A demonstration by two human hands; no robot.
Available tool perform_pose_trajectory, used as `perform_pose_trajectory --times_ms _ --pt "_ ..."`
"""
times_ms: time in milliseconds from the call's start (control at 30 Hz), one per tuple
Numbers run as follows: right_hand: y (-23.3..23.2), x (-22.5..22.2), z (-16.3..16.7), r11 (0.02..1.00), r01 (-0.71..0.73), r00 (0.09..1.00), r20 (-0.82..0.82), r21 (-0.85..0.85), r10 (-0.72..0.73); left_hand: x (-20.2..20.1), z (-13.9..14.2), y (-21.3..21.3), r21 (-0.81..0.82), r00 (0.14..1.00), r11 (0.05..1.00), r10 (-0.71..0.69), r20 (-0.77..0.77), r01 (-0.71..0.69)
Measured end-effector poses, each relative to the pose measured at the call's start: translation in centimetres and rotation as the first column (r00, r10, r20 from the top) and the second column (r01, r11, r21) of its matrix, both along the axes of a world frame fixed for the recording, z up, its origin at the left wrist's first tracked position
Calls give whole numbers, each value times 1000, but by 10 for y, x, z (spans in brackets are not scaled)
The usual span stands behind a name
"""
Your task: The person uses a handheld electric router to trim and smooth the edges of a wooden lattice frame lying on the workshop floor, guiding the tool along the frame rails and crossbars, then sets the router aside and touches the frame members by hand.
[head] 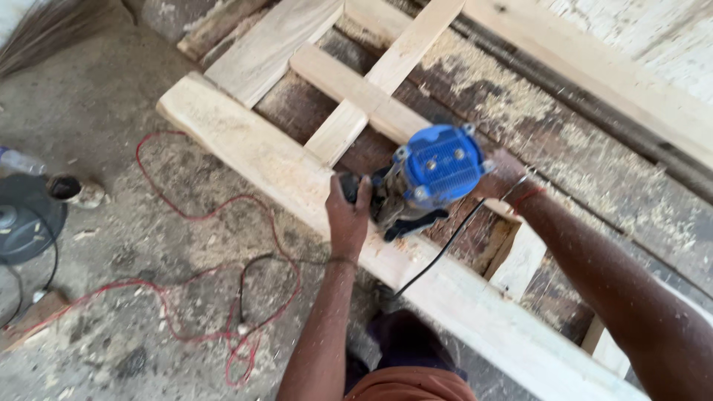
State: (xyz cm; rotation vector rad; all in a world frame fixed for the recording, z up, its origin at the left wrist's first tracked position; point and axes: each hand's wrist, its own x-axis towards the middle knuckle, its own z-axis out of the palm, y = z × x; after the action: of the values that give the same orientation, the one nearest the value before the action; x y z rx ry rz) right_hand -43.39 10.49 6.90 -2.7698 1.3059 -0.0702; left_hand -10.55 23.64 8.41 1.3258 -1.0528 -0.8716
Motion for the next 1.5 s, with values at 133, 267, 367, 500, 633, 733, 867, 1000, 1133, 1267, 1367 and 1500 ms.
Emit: perform_pose_trajectory --times_ms 133,267,367,500,633,733,867,1000,1133,1267,1367,1500 --pt "1 1 12 1000 7 1000 -10 -8 -7 -2 -8 3 -19 996 998 69 50 -68" --pt "5 12 18 1000 1 1000 -23 -6 -1 -2 -18 1 34 998 998 50 -27 -49" --pt "9 18 21 1000 -16 997 -79 -7 16 0 -20 1 62 998 996 70 2 -70" --pt "12 24 24 1000 -4 979 -203 -26 -1 1 -11 6 36 987 992 117 114 -122" --pt "15 29 24 1000 5 998 -64 9 -4 1 0 8 -22 978 989 151 143 -149" --pt "19 29 23 1000 16 1000 1 -2 -16 1 5 7 -7 979 990 143 145 -143" --pt "22 29 24 999 36 998 -45 -18 -37 4 5 6 32 986 994 102 136 -107" --pt "23 30 25 998 50 996 -79 31 -47 5 4 6 18 983 992 118 144 -121" --pt "23 27 22 998 0 999 -48 -67 -3 5 6 6 55 984 992 105 146 -114" --pt "22 20 13 1000 5 997 -81 -17 -7 5 9 6 49 982 993 96 161 -105" --pt "21 16 7 997 -28 997 -74 -68 23 6 11 6 87 987 992 74 141 -86" --pt "22 15 6 995 -30 994 -105 -93 20 6 13 8 101 989 992 64 135 -78"
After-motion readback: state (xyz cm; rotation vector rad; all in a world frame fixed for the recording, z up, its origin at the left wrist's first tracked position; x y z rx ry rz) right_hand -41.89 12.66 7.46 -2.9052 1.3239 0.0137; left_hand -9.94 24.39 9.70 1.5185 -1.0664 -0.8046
